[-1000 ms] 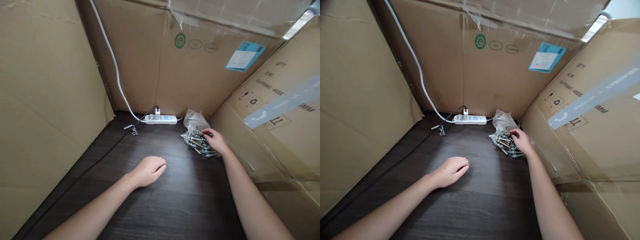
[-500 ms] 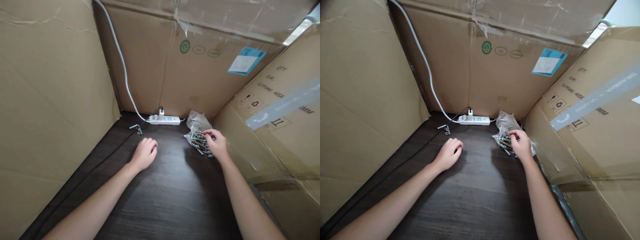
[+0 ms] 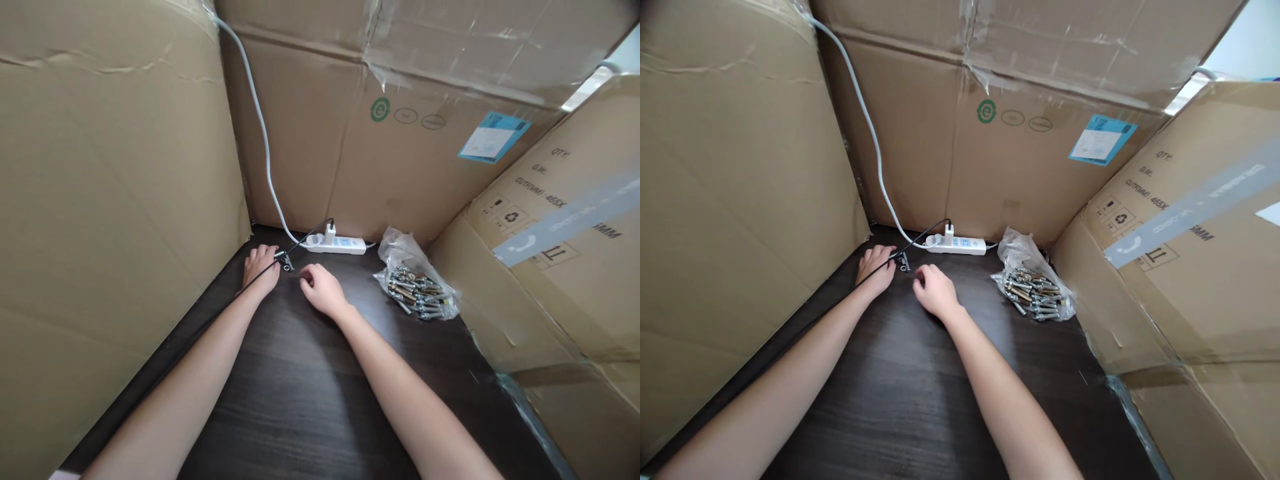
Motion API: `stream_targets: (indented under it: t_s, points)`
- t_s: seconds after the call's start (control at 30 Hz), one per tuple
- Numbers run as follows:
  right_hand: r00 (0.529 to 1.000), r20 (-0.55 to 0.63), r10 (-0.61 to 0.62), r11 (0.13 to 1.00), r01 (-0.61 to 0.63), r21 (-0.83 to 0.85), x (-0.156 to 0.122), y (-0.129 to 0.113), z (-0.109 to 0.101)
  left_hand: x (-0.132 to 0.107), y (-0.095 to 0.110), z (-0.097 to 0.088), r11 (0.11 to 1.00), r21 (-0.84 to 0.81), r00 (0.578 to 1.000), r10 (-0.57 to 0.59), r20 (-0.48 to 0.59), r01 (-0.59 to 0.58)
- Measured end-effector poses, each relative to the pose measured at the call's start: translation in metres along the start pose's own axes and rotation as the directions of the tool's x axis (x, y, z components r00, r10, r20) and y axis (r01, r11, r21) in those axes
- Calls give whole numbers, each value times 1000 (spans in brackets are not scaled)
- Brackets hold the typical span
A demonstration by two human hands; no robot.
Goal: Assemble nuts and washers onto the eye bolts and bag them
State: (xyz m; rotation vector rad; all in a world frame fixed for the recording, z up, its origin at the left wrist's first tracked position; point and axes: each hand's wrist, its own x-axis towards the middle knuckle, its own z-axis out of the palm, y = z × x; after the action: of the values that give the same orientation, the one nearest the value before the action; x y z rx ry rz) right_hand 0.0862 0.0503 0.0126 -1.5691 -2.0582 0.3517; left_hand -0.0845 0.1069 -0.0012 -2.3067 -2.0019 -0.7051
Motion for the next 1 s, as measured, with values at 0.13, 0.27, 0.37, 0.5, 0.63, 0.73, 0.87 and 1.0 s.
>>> stream_targets:
  t_s: [0.13, 0.27, 0.37, 0.5, 0.63, 0.73, 0.87, 1.0]
  points:
    - [997, -19, 70, 992, -72, -102, 35, -23, 26, 4, 0, 3, 999, 30, 998, 31, 51, -33]
    - [993, 10, 117, 982, -114, -149, 50, -27, 34, 3, -1, 3, 999, 28, 998, 33, 56, -34]
    - [990, 24, 135, 979, -130, -154, 45, -22, 29, -2, 3, 2, 998, 27, 997, 57, 61, -59]
    - [986, 38, 161, 975, -153, -159, 14, -9, 10, -23, 25, 1, 985, -41, 980, 168, 109, -165]
    - [983, 13, 182, 973, -178, -148, -38, 14, -15, -54, 57, 0, 935, -162, 930, 339, 141, -316]
    - [979, -55, 197, 974, -202, -107, -77, 34, -32, -69, 75, -1, 900, -257, 905, 398, 153, -352]
    - [961, -181, 207, 978, -208, 13, -111, 54, -50, -76, 86, -7, 864, -391, 907, 398, 141, -318]
    - [951, -247, 185, 981, -163, 109, -121, 60, -62, -77, 86, -11, 813, -507, 906, 402, 134, -286]
